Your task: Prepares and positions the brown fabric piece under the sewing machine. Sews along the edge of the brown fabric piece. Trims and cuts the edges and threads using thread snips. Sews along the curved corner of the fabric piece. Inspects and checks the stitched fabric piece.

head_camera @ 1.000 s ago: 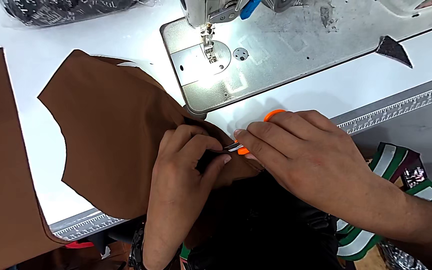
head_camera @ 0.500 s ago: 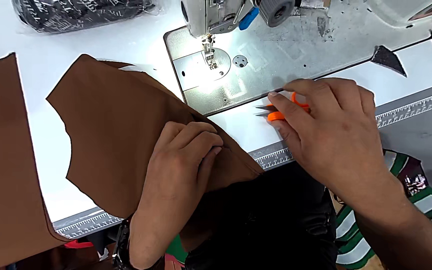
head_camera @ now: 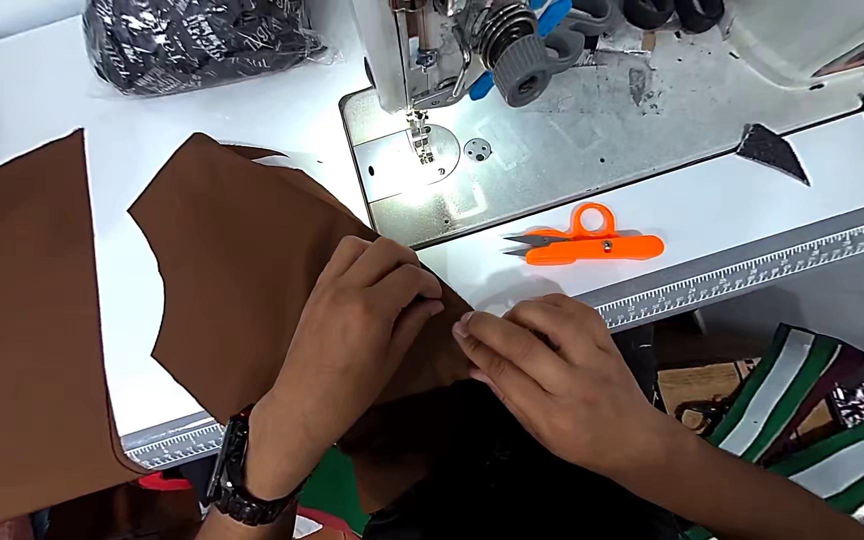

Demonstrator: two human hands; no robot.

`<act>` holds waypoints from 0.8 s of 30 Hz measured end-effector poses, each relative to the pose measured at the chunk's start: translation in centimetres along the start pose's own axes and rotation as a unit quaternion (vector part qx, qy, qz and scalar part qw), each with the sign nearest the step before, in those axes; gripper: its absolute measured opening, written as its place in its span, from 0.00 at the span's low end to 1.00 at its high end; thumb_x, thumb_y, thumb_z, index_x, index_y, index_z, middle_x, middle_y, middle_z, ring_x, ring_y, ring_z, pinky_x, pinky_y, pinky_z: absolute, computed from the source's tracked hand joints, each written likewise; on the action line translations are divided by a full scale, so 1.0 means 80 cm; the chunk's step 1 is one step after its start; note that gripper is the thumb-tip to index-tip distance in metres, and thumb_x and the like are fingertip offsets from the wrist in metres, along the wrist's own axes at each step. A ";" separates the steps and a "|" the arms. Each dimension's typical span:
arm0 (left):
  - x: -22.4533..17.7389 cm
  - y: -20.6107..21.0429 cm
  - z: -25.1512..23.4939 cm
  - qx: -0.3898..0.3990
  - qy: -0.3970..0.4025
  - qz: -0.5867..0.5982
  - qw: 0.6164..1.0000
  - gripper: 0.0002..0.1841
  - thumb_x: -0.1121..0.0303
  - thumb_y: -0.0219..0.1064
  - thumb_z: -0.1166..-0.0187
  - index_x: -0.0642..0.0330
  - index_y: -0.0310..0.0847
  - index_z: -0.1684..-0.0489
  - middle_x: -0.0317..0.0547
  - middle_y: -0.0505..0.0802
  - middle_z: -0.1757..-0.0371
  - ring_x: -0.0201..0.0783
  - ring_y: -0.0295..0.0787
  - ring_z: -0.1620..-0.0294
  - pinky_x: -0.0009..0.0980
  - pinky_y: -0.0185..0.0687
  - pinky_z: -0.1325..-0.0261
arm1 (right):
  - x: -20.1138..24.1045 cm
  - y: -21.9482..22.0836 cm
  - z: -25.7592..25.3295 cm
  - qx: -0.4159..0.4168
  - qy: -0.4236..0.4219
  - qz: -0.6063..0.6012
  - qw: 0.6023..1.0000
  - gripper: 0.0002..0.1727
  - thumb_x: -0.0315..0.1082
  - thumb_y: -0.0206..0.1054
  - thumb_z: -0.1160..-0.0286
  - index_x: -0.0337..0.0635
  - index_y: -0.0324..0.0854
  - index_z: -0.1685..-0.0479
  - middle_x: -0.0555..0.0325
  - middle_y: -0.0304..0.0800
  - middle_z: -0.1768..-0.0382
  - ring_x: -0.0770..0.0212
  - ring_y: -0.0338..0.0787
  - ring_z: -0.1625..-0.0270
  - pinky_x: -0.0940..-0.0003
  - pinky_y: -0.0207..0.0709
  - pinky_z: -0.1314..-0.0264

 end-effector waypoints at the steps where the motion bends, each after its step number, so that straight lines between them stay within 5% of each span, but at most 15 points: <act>1: 0.003 -0.001 -0.001 0.001 0.003 -0.008 1.000 0.10 0.58 0.69 0.21 0.52 0.93 0.58 0.39 0.90 0.47 0.41 0.83 0.43 0.36 0.77 0.42 | -0.002 -0.001 0.000 0.005 -0.010 -0.002 1.000 0.15 0.40 0.62 0.13 0.47 0.89 0.38 0.62 0.85 0.30 0.56 0.81 0.33 0.54 0.69 0.26; 5: 0.025 -0.016 -0.010 0.018 0.032 -0.036 0.999 0.14 0.55 0.70 0.22 0.56 0.91 0.56 0.47 0.90 0.44 0.49 0.82 0.41 0.44 0.77 0.40 | -0.006 -0.004 -0.006 0.043 -0.046 0.005 0.998 0.17 0.41 0.58 0.10 0.45 0.89 0.38 0.61 0.83 0.24 0.56 0.81 0.25 0.53 0.69 0.21; 9: 0.062 -0.035 -0.030 0.039 0.060 -0.028 0.997 0.12 0.60 0.71 0.24 0.56 0.91 0.50 0.49 0.88 0.41 0.51 0.80 0.37 0.45 0.74 0.34 | -0.009 -0.006 -0.014 0.070 -0.071 0.028 0.995 0.19 0.44 0.55 0.09 0.45 0.88 0.37 0.61 0.84 0.25 0.57 0.83 0.31 0.57 0.71 0.29; 17: 0.053 -0.035 0.004 -0.034 -0.023 -0.077 0.996 0.12 0.64 0.64 0.16 0.61 0.90 0.48 0.51 0.90 0.40 0.49 0.87 0.36 0.46 0.84 0.33 | -0.010 0.002 -0.008 0.054 -0.042 0.009 0.998 0.22 0.49 0.55 0.09 0.47 0.86 0.34 0.63 0.86 0.27 0.57 0.85 0.35 0.58 0.74 0.31; 20: 0.048 -0.020 0.028 -0.032 -0.023 -0.070 0.997 0.19 0.60 0.57 0.11 0.61 0.88 0.35 0.48 0.89 0.28 0.45 0.80 0.21 0.42 0.73 0.17 | -0.013 0.000 -0.007 0.049 -0.040 -0.003 0.998 0.22 0.50 0.56 0.10 0.48 0.86 0.34 0.62 0.86 0.28 0.57 0.86 0.36 0.59 0.74 0.31; 24: 0.051 -0.007 0.037 0.006 0.002 -0.071 0.997 0.26 0.54 0.48 0.08 0.57 0.78 0.20 0.42 0.78 0.15 0.43 0.66 0.10 0.48 0.58 0.09 | -0.017 -0.003 -0.008 0.053 -0.035 -0.014 0.998 0.22 0.52 0.55 0.10 0.50 0.87 0.36 0.64 0.87 0.29 0.59 0.86 0.37 0.61 0.73 0.31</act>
Point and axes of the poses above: each hand's wrist, its own z-axis away from the middle knuckle, its own y-axis out of the palm, x = y × z, the point moved 3 cm from there along -z, towards the middle knuckle
